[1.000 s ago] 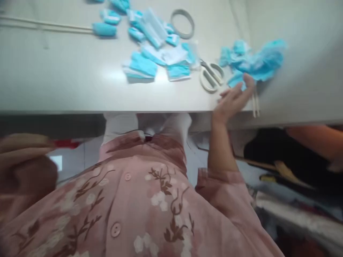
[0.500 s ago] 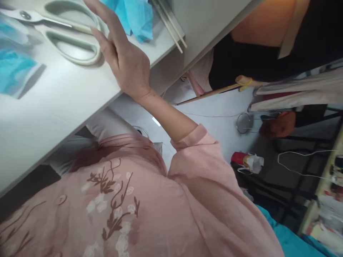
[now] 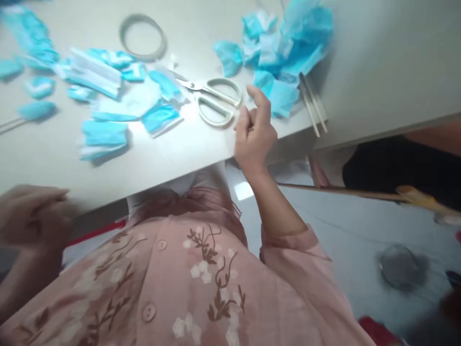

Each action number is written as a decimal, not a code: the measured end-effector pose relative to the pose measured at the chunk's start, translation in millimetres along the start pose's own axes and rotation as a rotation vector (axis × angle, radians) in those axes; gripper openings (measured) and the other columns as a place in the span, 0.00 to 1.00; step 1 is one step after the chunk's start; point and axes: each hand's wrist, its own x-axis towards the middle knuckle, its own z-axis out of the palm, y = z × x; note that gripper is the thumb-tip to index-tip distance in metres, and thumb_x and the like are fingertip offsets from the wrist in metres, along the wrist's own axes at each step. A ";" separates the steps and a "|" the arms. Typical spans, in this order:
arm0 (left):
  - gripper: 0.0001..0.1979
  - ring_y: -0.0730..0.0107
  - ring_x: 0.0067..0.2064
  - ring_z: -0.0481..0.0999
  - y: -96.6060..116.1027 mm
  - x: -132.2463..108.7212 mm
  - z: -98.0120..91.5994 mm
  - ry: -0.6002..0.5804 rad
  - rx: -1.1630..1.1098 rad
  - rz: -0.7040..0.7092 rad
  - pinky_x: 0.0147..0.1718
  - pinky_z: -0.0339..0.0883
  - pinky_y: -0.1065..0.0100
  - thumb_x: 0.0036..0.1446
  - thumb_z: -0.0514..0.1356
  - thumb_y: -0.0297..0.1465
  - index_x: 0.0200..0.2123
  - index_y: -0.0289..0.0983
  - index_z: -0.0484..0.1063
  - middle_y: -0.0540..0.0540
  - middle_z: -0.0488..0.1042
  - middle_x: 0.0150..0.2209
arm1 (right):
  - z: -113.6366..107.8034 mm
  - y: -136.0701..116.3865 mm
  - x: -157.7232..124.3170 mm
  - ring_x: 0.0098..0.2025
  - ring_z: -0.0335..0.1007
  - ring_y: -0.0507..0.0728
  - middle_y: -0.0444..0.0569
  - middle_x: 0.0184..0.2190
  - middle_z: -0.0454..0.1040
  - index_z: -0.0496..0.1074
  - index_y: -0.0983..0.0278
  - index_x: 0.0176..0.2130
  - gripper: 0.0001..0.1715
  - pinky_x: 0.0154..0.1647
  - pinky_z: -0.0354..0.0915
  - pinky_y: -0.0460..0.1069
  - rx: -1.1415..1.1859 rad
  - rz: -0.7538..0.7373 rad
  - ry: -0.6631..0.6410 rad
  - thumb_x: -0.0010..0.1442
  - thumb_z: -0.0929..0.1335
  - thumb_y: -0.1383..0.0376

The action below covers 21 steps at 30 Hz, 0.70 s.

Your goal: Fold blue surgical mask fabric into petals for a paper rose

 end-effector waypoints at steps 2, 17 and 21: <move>0.10 0.71 0.24 0.71 -1.7 3.3 6.8 0.057 0.081 0.370 0.25 0.61 0.69 0.48 0.62 0.23 0.27 0.43 0.82 0.52 0.77 0.22 | 0.3 3.7 -0.1 0.24 0.71 0.54 0.39 0.22 0.72 0.71 0.60 0.60 0.22 0.36 0.67 0.53 0.003 -0.018 0.020 0.76 0.60 0.53; 0.12 0.72 0.30 0.81 29.5 44.4 -17.4 0.177 0.098 0.698 0.28 0.74 0.74 0.66 0.57 0.23 0.40 0.43 0.79 0.51 0.79 0.31 | -52.5 -167.1 158.7 0.36 0.82 0.54 0.43 0.33 0.81 0.71 0.53 0.63 0.23 0.37 0.78 0.50 0.395 -0.737 0.348 0.72 0.66 0.68; 0.14 0.71 0.32 0.81 43.2 40.0 -13.1 0.260 -0.036 0.628 0.30 0.74 0.74 0.68 0.56 0.24 0.40 0.46 0.79 0.51 0.78 0.32 | -58.6 -213.3 212.5 0.36 0.82 0.55 0.43 0.34 0.81 0.71 0.55 0.63 0.21 0.41 0.77 0.51 0.348 -0.867 0.399 0.74 0.65 0.65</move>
